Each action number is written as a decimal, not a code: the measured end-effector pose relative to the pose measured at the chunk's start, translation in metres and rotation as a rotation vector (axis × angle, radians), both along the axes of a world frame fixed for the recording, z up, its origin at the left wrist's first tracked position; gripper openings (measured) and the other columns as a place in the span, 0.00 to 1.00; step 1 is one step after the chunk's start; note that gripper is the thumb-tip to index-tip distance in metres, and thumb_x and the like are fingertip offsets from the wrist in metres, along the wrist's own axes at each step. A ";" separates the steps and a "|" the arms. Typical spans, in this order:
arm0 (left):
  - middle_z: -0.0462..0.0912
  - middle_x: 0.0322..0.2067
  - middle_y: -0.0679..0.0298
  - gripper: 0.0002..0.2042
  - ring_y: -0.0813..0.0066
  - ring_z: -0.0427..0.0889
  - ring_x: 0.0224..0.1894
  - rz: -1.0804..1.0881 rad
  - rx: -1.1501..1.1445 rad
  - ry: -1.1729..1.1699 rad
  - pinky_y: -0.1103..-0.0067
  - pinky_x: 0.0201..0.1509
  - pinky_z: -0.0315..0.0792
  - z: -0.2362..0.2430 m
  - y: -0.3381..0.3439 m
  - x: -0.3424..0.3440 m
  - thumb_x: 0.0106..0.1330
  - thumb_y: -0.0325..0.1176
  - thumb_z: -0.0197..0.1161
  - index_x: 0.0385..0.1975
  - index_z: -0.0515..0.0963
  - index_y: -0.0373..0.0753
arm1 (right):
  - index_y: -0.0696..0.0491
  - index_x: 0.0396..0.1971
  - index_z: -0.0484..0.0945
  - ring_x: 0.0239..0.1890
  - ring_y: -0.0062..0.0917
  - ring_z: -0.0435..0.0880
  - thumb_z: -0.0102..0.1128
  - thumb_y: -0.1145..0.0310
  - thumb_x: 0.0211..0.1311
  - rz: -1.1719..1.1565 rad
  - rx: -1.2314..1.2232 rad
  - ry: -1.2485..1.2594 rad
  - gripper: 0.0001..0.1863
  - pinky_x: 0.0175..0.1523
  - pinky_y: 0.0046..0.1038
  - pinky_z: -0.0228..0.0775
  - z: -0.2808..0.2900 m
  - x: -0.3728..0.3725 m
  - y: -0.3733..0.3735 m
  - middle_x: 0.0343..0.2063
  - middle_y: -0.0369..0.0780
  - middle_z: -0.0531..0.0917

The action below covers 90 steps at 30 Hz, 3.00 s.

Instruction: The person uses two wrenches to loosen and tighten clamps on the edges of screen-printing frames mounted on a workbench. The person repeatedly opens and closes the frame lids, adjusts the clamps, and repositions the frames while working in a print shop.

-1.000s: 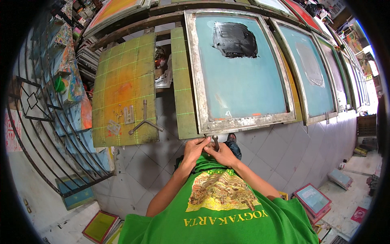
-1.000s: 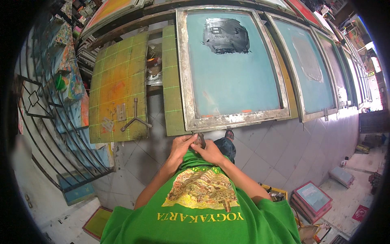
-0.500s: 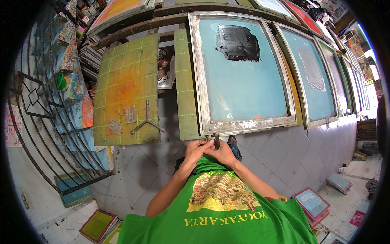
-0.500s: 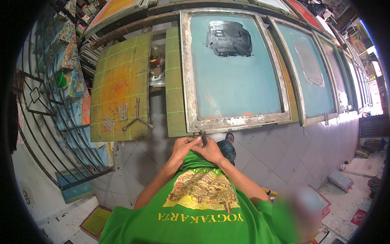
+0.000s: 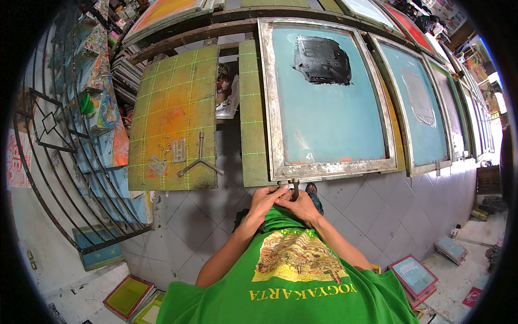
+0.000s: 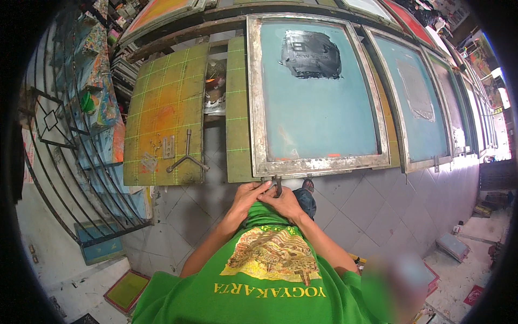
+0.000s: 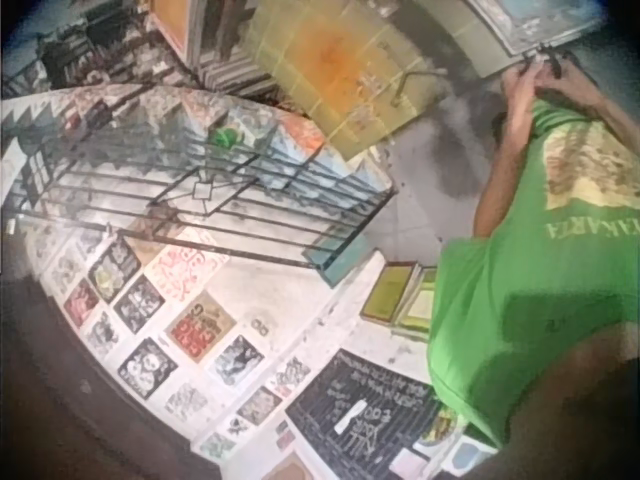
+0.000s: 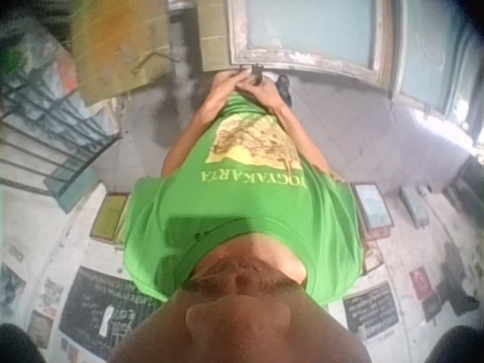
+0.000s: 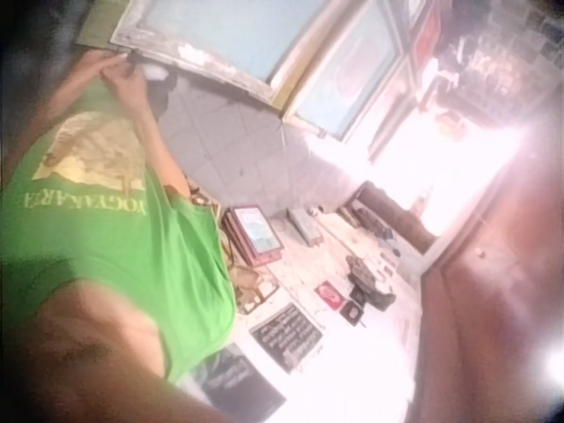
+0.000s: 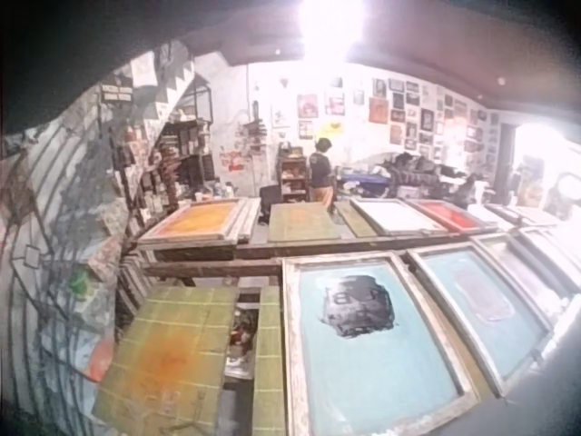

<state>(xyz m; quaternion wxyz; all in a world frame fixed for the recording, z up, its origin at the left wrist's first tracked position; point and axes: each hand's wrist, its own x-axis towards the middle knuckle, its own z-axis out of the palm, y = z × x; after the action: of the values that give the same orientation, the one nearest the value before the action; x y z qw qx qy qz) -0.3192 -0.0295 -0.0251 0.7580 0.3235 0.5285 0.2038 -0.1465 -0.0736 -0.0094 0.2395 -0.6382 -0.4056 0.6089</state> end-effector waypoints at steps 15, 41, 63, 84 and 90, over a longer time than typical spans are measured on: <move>0.88 0.36 0.63 0.29 0.79 0.85 0.40 -0.024 0.053 0.083 0.80 0.46 0.78 0.017 -0.001 0.003 0.76 0.49 0.67 0.59 0.81 0.23 | 0.56 0.39 0.85 0.26 0.14 0.73 0.70 0.54 0.71 -0.002 0.139 0.055 0.18 0.34 0.23 0.65 -0.020 0.004 -0.005 0.23 0.30 0.79; 0.90 0.38 0.63 0.22 0.81 0.84 0.40 -0.071 0.138 -0.104 0.81 0.43 0.77 0.007 -0.003 -0.006 0.73 0.44 0.71 0.52 0.86 0.28 | 0.56 0.37 0.88 0.27 0.13 0.76 0.72 0.54 0.70 0.053 0.006 -0.008 0.17 0.33 0.23 0.66 0.001 0.001 -0.004 0.25 0.32 0.84; 0.90 0.41 0.63 0.20 0.78 0.86 0.41 -0.098 0.188 0.040 0.79 0.44 0.79 -0.019 -0.006 -0.012 0.78 0.43 0.66 0.53 0.84 0.28 | 0.56 0.36 0.86 0.25 0.15 0.75 0.69 0.57 0.74 -0.046 0.109 0.149 0.16 0.31 0.24 0.66 0.017 -0.013 -0.012 0.25 0.32 0.82; 0.90 0.48 0.62 0.22 0.81 0.84 0.46 -0.053 0.169 -0.129 0.81 0.47 0.78 -0.010 -0.017 -0.007 0.78 0.46 0.66 0.53 0.85 0.30 | 0.56 0.37 0.87 0.23 0.14 0.73 0.65 0.57 0.77 -0.037 -0.007 0.168 0.16 0.30 0.22 0.64 0.000 -0.002 -0.020 0.24 0.32 0.83; 0.90 0.42 0.64 0.21 0.82 0.84 0.39 -0.052 0.232 0.108 0.82 0.43 0.77 -0.023 -0.018 -0.001 0.76 0.46 0.68 0.52 0.85 0.30 | 0.57 0.36 0.84 0.26 0.16 0.75 0.74 0.58 0.67 -0.066 0.244 0.013 0.16 0.33 0.25 0.67 -0.008 -0.010 -0.015 0.25 0.32 0.83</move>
<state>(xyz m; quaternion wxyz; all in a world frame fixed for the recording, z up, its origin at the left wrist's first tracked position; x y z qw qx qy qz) -0.3198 -0.0474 -0.0479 0.6909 0.4332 0.5329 0.2259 -0.1561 -0.0883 -0.0173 0.3378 -0.6134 -0.4538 0.5511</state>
